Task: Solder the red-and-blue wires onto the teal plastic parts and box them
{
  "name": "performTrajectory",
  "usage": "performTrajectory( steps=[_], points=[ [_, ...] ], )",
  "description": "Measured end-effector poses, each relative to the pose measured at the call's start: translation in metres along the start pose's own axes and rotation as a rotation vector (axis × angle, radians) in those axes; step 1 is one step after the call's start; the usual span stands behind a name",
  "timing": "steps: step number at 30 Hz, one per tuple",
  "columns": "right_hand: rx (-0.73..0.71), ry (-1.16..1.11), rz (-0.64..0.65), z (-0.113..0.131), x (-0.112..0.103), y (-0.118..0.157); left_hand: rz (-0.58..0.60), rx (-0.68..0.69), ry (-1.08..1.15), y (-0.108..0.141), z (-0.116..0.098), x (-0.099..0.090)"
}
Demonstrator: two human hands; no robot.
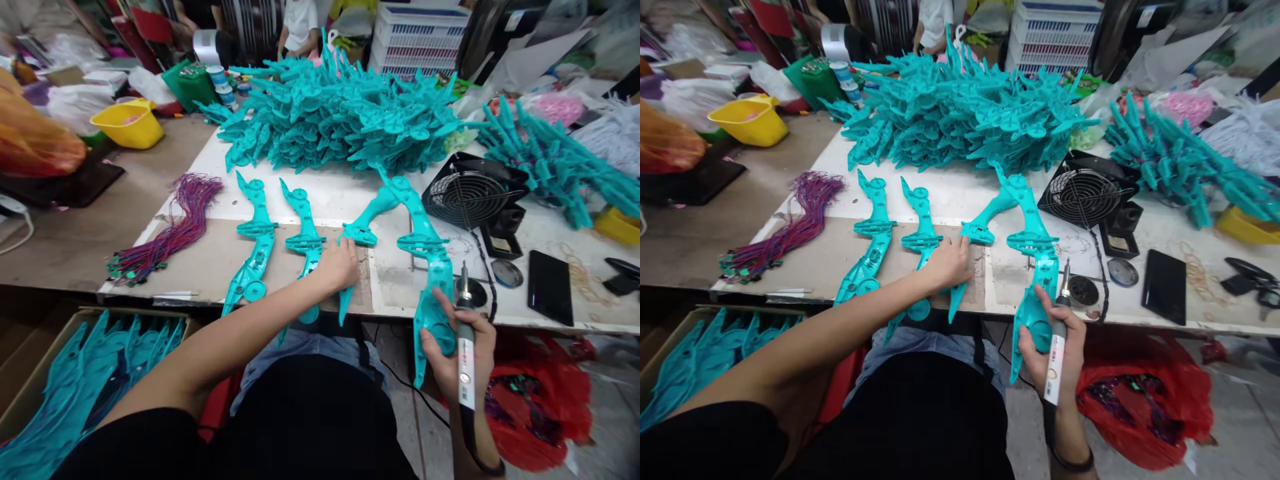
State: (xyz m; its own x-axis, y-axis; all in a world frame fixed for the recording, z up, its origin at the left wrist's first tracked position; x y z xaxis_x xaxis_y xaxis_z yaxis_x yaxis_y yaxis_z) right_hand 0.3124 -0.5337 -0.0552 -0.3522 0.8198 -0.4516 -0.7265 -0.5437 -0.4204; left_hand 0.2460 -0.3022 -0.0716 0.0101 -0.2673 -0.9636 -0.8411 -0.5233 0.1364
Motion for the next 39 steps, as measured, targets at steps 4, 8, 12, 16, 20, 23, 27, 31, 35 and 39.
performTrajectory(
  steps=[4,8,12,16,20,23,27,31,35,39],
  points=[
    [0.011,0.025,0.004,-0.011,0.001,0.007,-0.022,-0.056,0.01,-0.015,0.0,-0.005],
    [0.003,-0.011,-0.04,-0.014,0.003,0.01,-0.022,-0.104,0.117,-0.023,0.009,-0.018],
    [-0.039,-0.008,-0.079,-0.007,-0.003,0.009,-0.004,-0.218,0.568,-0.012,0.027,-0.021],
    [-0.027,0.008,-0.073,-0.004,-0.003,0.007,0.143,-0.296,1.314,0.016,0.023,0.006],
    [0.016,0.082,-0.006,-0.013,0.023,-0.006,0.204,-0.358,1.732,0.026,0.01,0.031],
    [0.09,0.141,0.108,-0.031,0.053,-0.028,0.11,-0.283,1.494,0.011,0.009,0.028],
    [-0.022,0.36,0.172,-0.046,0.078,-0.061,-0.009,-0.164,1.06,0.004,0.022,0.006],
    [-0.344,0.438,0.136,-0.036,0.086,-0.076,-0.421,0.0,0.679,0.053,0.08,-0.019],
    [-0.517,0.365,0.428,-0.023,0.117,-0.077,-0.513,-0.037,0.312,0.112,0.16,-0.01],
    [-0.491,0.384,0.603,-0.019,0.157,-0.076,-0.278,-0.013,0.239,0.113,0.182,0.02]
  ],
)
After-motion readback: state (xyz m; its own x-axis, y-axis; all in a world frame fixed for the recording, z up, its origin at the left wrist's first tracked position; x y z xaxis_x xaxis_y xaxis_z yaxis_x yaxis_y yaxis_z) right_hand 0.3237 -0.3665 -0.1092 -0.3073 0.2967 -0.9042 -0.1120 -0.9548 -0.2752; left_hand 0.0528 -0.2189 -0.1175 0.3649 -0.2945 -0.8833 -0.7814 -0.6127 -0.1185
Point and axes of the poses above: each hand's wrist, its own y-axis away from the middle knuckle, its own x-axis out of the palm, z = x × y, the point moved 3 cm from there along -y, towards the middle knuckle, and after that the axes turned 3 degrees about y, right-handed, at the moved point
